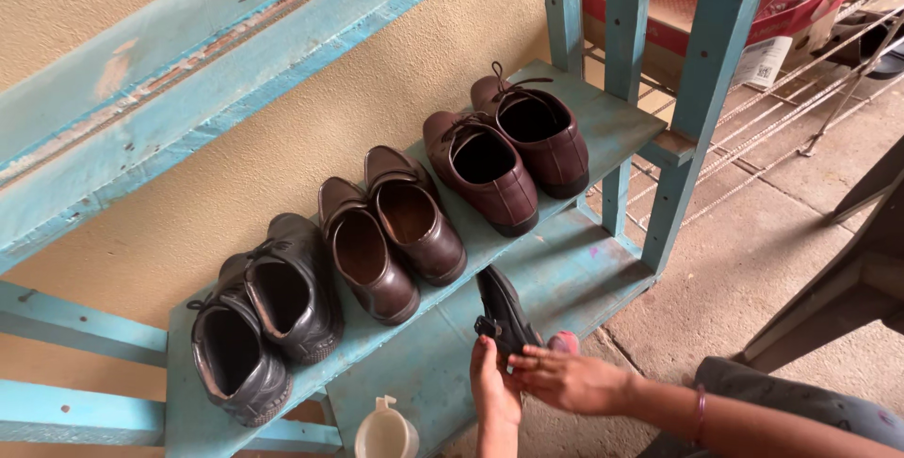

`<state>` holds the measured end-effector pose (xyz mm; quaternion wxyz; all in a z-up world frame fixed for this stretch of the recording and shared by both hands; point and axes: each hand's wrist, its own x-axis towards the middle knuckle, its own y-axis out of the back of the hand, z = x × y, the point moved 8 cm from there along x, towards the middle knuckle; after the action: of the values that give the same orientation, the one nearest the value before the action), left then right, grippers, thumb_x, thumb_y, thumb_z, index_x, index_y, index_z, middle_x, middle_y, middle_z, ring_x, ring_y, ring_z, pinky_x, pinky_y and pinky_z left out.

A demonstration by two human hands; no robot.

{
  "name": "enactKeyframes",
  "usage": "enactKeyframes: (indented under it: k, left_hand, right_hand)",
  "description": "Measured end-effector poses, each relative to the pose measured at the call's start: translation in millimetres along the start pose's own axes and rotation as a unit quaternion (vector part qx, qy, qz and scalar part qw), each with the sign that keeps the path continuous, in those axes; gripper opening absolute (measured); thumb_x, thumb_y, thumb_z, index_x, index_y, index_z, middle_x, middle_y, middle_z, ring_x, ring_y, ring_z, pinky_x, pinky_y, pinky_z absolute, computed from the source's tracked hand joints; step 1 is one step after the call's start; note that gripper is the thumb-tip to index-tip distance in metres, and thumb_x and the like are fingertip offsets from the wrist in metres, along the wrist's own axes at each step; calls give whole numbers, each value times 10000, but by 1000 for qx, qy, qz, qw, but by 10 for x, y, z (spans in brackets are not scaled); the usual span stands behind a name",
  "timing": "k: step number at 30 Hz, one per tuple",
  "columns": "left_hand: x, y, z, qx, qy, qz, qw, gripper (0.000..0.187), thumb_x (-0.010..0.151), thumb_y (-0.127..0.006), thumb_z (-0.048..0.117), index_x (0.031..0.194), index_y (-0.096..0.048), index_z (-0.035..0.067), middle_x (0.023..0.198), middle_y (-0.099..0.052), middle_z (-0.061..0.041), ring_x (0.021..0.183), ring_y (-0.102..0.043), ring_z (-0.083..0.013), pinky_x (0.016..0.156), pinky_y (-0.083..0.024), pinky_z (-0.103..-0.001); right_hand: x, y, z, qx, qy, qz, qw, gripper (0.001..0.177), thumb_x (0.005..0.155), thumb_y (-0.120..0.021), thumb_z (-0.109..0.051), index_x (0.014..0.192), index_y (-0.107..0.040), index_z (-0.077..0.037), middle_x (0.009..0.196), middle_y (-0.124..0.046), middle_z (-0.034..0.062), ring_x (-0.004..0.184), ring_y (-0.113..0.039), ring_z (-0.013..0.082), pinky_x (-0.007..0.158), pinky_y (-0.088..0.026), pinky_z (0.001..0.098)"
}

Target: The person cleans shoes with a cloth, wiping the uppers and soles of various pairs and placing them back on a shelf.

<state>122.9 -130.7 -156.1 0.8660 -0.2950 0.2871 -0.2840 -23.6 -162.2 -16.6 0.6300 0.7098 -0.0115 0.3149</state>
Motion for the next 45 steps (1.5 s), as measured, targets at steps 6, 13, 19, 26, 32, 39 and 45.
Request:
enactKeyframes:
  k: [6,13,19,26,32,39,45]
  left_hand:
    - [-113,-27,163,73,26,117,990,400,933,-622,379,1287,-606,192,1216,-666,-26,1081,-642,-191,865,-552,-510]
    - [-67,28,115,80,4,71,994,413,948,-633,374,1296,-615,152,1270,-633,-18,1155,-623,-260,897,-542,-481]
    - [-36,-58,49,290,-106,15,951,418,1053,-545,381,1276,-680,54,1271,-690,-115,1217,-587,-242,1097,-388,-406]
    - [-827,-789,449,571,-540,4,618,158,990,-599,114,1123,-673,73,1373,-585,-137,1380,-441,-434,1104,-414,-478]
    - [-787,-877,497,600,-540,66,586,225,867,-614,36,1053,-708,122,1255,-650,-50,1303,-510,-351,1085,-413,-468]
    - [-100,-567,216,188,-206,-36,960,317,1076,-423,222,1250,-651,87,1383,-582,-94,1261,-536,-246,1100,-374,-387]
    - [-216,-901,261,142,-176,-101,969,329,1057,-430,321,1175,-607,69,1619,-363,9,1383,-432,-181,1150,-296,-365]
  right_hand:
    - [-27,816,456,192,-81,80,975,345,949,-600,-124,1282,-674,-74,1337,-684,111,1365,-611,329,1217,-422,478]
    - [-374,862,1122,145,-565,-229,779,586,1042,-403,-92,1592,-355,-288,1539,-505,-65,936,-763,289,865,-617,388]
    - [-740,814,1601,134,-424,92,891,342,991,-482,-18,1287,-635,-94,1078,-765,118,989,-709,259,829,-579,369]
    - [-1376,937,2202,620,-421,365,553,121,1040,-473,-29,1076,-587,-37,1093,-717,203,1003,-691,283,889,-591,415]
    - [-1016,1386,2019,739,-287,369,485,291,795,-444,94,1018,-509,-82,1194,-693,196,1112,-695,237,943,-589,381]
    - [-1158,1257,2163,692,-233,413,543,323,895,-570,185,1020,-471,-96,1128,-679,182,903,-712,211,706,-602,320]
    - [-1281,922,2183,652,-243,448,561,297,945,-709,52,1010,-480,-126,1018,-604,10,869,-638,93,727,-559,261]
